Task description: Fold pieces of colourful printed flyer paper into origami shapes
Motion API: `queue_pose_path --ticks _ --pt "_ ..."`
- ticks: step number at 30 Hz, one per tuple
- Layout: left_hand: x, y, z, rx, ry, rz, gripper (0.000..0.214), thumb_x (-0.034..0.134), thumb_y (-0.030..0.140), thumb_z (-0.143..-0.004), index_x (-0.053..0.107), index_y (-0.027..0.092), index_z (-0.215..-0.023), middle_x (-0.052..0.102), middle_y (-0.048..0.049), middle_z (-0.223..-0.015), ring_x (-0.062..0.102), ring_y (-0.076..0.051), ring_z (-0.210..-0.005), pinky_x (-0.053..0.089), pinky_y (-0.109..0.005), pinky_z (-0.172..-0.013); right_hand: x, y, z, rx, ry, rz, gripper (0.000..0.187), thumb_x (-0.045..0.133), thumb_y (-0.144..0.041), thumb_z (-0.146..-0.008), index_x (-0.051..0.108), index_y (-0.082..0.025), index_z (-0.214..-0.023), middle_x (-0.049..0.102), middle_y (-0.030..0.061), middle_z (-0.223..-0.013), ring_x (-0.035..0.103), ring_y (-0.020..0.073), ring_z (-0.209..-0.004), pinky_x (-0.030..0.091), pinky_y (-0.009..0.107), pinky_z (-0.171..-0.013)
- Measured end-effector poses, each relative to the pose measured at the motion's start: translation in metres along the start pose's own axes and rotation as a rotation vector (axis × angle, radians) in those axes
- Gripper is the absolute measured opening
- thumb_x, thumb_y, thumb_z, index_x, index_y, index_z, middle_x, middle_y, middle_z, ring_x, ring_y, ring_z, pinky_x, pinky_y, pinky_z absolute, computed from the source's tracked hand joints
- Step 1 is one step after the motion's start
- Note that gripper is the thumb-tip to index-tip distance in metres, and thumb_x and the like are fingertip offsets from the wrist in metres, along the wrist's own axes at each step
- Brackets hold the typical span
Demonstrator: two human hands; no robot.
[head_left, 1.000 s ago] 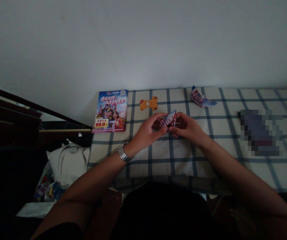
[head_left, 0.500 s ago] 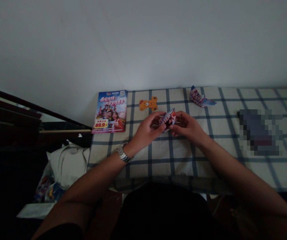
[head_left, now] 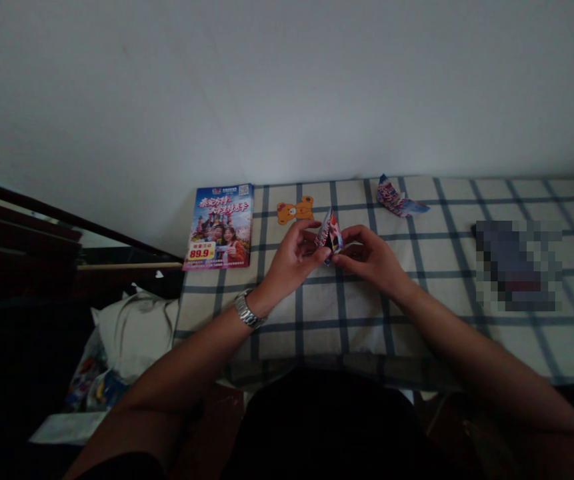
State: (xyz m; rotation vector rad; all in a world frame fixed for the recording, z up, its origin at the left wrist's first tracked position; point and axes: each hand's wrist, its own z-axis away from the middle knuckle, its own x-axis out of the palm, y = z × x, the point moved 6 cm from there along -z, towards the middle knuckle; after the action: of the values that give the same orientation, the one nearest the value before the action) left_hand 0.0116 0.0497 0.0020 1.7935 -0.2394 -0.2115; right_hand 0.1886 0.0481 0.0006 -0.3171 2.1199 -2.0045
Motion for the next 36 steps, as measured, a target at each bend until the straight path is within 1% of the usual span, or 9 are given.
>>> queue_pose_path --ticks 2,6,9,15,20,24,29,33,36 --pt "0.0005 -0.0002 -0.0002 -0.005 -0.006 0.011 0.055 0.081 0.043 -0.092 0.052 0.023 -0.134 0.067 -0.0049 -0.109 0.069 -0.017 -0.102 0.061 -0.031 -0.090 -0.0005 -0.0016 0.0000 0.003 0.008 -0.002 0.041 0.090 -0.039 -0.080 0.063 -0.025 -0.108 0.069 0.0010 -0.103 0.070 0.0148 -0.079 0.059 0.028 -0.067" --pt "0.0000 0.0017 0.0002 -0.024 -0.001 -0.009 0.052 0.079 0.044 -0.094 0.053 0.023 -0.133 0.069 -0.0054 -0.108 0.070 -0.017 -0.100 0.061 -0.031 -0.088 0.0001 -0.0039 -0.0004 0.046 -0.005 -0.059 0.033 0.084 -0.044 -0.087 0.063 -0.024 -0.101 0.068 -0.0006 -0.094 0.068 0.0125 -0.066 0.056 0.026 -0.057" --pt "0.0004 0.0029 0.0001 -0.028 -0.003 -0.011 0.053 0.080 0.046 -0.093 0.054 0.022 -0.132 0.069 -0.0058 -0.108 0.070 -0.018 -0.101 0.061 -0.032 -0.089 0.0020 -0.0040 -0.0002 0.083 -0.029 -0.096 0.035 0.082 -0.048 -0.089 0.060 -0.023 -0.098 0.068 -0.0020 -0.084 0.066 0.0119 -0.058 0.055 0.025 -0.051" --pt "0.0013 0.0021 -0.0012 -0.020 -0.004 0.004 0.051 0.080 0.048 -0.092 0.056 0.022 -0.129 0.069 -0.0074 -0.113 0.069 -0.019 -0.103 0.060 -0.033 -0.090 0.0076 -0.0029 0.0006 0.125 -0.087 -0.194 0.038 0.080 -0.049 -0.091 0.055 -0.023 -0.104 0.071 -0.0033 -0.074 0.070 0.0140 -0.058 0.055 0.024 -0.050" --pt "0.0021 0.0039 -0.0002 -0.013 -0.018 -0.007 0.049 0.078 0.048 -0.094 0.055 0.022 -0.129 0.068 -0.0069 -0.112 0.069 -0.018 -0.102 0.060 -0.031 -0.089 0.0073 -0.0025 0.0001 0.117 -0.081 -0.208 0.040 0.082 -0.049 -0.089 0.055 -0.023 -0.103 0.072 -0.0035 -0.075 0.069 0.0128 -0.059 0.057 0.024 -0.054" --pt "0.0017 0.0035 0.0000 -0.003 -0.014 -0.009 0.048 0.078 0.047 -0.094 0.055 0.022 -0.129 0.068 -0.0072 -0.114 0.069 -0.017 -0.101 0.061 -0.030 -0.088 0.0062 0.0000 0.0002 0.120 -0.080 -0.212 0.041 0.083 -0.050 -0.088 0.056 -0.023 -0.104 0.071 -0.0037 -0.077 0.067 0.0118 -0.058 0.055 0.023 -0.053" --pt "-0.0004 -0.0003 -0.0001 -0.009 0.008 -0.009 0.049 0.078 0.049 -0.093 0.052 0.024 -0.126 0.069 -0.0064 -0.110 0.071 -0.019 -0.103 0.062 -0.032 -0.088 0.0056 0.0012 0.0003 0.132 -0.071 -0.233 0.042 0.083 -0.050 -0.088 0.057 -0.024 -0.106 0.070 -0.0045 -0.076 0.064 0.0108 -0.056 0.053 0.022 -0.051" --pt "0.0002 0.0028 0.0007 0.026 -0.012 0.004 0.049 0.080 0.048 -0.092 0.050 0.024 -0.122 0.067 -0.0072 -0.120 0.072 -0.019 -0.109 0.063 -0.033 -0.092 0.0034 0.0014 0.0001 0.122 -0.051 -0.232 0.039 0.083 -0.049 -0.088 0.060 -0.023 -0.104 0.071 -0.0027 -0.081 0.065 0.0108 -0.060 0.054 0.022 -0.052" --pt "0.0007 0.0051 0.0010 0.045 -0.021 -0.008 0.049 0.080 0.048 -0.092 0.052 0.023 -0.123 0.066 -0.0097 -0.125 0.072 -0.020 -0.112 0.063 -0.035 -0.095 -0.0011 0.0018 -0.0005 0.098 -0.009 -0.193 0.037 0.084 -0.047 -0.087 0.063 -0.022 -0.105 0.069 -0.0007 -0.092 0.068 0.0111 -0.064 0.056 0.022 -0.052"
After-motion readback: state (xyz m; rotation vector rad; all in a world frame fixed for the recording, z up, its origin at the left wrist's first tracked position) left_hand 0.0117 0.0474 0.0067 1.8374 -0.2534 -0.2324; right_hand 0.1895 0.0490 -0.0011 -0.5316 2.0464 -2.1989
